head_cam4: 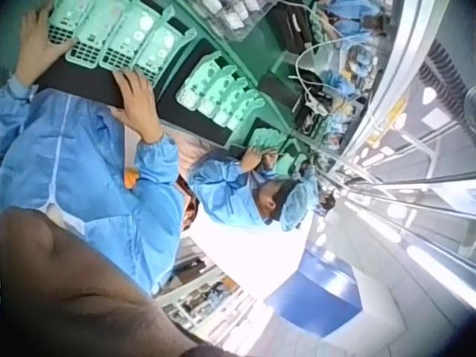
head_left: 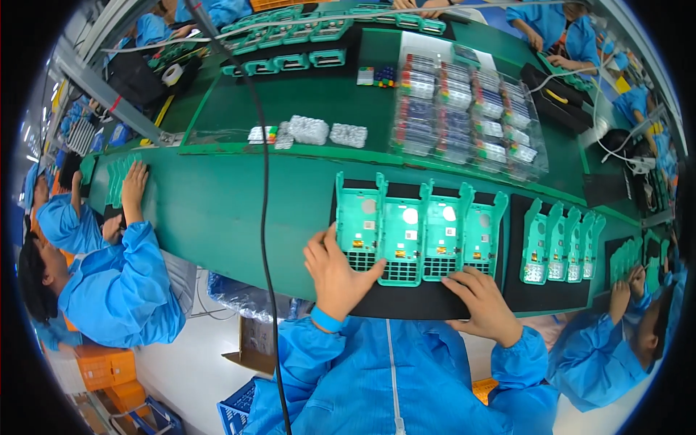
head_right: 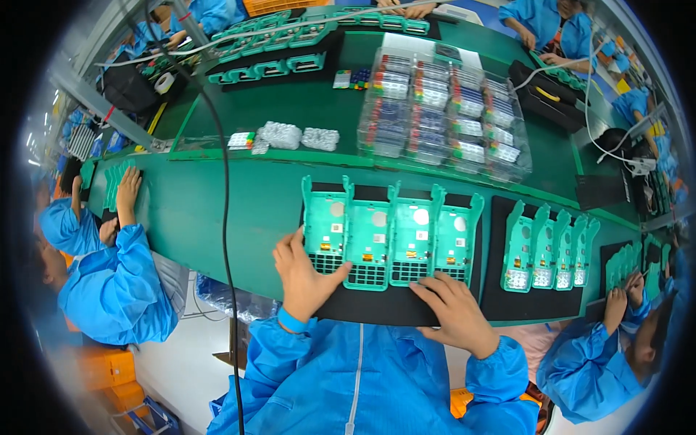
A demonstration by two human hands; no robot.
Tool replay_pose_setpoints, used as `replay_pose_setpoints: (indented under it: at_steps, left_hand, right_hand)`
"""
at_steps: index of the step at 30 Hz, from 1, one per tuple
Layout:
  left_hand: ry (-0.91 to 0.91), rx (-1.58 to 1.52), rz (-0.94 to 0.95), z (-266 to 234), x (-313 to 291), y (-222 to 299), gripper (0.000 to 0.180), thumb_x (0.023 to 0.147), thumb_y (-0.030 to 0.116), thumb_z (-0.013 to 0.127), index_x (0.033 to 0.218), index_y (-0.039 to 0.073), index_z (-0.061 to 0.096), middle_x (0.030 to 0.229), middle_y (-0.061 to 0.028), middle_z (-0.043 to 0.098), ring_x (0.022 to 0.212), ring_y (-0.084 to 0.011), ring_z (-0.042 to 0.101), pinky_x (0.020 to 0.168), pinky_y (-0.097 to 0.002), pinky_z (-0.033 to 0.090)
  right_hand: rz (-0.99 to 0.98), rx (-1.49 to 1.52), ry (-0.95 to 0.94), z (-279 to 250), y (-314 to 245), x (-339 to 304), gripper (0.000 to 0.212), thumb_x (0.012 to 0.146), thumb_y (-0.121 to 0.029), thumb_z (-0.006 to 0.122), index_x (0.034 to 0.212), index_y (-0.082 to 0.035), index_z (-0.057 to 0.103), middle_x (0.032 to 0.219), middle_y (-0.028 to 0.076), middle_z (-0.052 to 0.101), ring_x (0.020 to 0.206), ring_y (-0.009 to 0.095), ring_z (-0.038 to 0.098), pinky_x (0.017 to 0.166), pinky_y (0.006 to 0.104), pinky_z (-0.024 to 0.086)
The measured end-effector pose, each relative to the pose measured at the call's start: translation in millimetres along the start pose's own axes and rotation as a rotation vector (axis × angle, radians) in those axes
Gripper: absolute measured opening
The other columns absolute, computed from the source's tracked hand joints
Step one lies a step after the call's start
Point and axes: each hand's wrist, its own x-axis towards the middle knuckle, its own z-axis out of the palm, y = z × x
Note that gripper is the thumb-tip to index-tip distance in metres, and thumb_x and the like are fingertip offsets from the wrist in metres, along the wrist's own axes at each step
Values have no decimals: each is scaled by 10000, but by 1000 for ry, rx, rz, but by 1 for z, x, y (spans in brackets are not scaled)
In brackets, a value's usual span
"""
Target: The person assembles buttons and other components into green electronic device housings by hand.
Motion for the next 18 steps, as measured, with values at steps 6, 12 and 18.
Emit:
replay_pose_setpoints:
  at_steps: [6, 12, 18]
  left_hand:
    - [-24, 22, -11, 31, 1, 24, 988, 682, 448, 931, 1457, 17, 493, 1348, -246, 445, 1267, -431, 423, 1080, -570, 343]
    - [-32, 2, 48, 21, -3, 19, 941, 748, 439, 914, 1467, -5, 500, 1339, -237, 455, 1259, -424, 443, 1090, -543, 364]
    - [-50, -13, 22, 16, -4, 22, 941, 757, 439, 914, 1472, -10, 497, 1343, -238, 458, 1272, -420, 441, 1099, -531, 371]
  right_hand:
    - [-11, -2, -101, -39, 15, -8, 817, 766, -290, 893, 1487, -117, 549, 1402, 147, 561, 1320, 382, 529, 1115, 492, 454]
    - [-39, -80, 537, -138, 68, 58, 370, 850, -16, 755, 1211, -24, 677, 1150, 201, 666, 1104, 417, 623, 967, 473, 521]
    - [110, -348, 336, -178, 192, 115, 358, 716, -26, 859, 1010, -33, 654, 1074, 176, 652, 1095, 403, 598, 955, 487, 490]
